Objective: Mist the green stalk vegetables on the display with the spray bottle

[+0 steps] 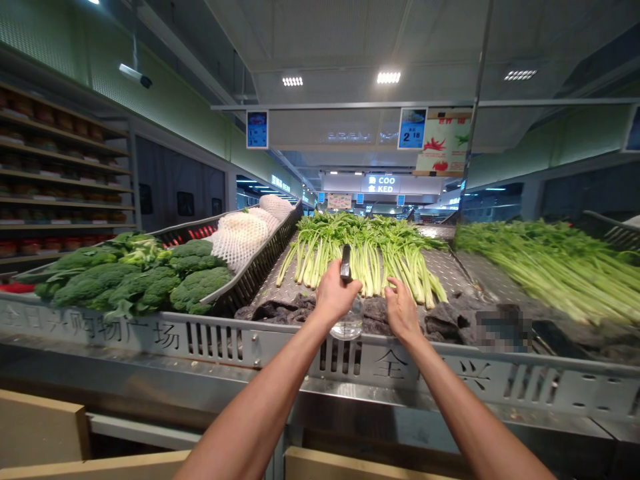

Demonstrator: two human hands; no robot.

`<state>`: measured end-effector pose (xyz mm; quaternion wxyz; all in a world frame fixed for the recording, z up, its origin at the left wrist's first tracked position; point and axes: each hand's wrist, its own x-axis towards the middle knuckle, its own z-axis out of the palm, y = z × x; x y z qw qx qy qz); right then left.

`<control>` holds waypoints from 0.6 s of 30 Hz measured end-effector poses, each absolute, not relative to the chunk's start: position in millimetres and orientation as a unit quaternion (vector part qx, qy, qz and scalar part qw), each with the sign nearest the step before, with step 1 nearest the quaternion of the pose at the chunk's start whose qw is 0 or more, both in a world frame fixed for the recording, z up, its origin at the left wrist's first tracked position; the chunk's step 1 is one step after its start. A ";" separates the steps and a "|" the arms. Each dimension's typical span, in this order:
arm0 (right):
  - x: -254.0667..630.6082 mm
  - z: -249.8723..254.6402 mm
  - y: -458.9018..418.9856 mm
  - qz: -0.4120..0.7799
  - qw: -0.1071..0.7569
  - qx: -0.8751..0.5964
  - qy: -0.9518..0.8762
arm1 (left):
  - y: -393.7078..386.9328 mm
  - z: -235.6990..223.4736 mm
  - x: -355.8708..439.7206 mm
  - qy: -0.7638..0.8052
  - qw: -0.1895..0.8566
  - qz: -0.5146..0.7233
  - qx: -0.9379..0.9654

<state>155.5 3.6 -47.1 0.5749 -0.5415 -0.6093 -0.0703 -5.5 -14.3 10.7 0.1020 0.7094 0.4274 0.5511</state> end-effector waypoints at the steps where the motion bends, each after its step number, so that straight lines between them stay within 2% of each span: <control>1: 155.3 -46.9 3.3 -0.068 0.576 -0.542 -0.608 | -14.1 9.8 -4.0 0.424 0.108 0.549 0.712; 18: 155.1 -45.4 1.5 -0.052 0.588 -0.546 -0.595 | -18.8 9.8 9.5 0.441 0.119 0.517 0.724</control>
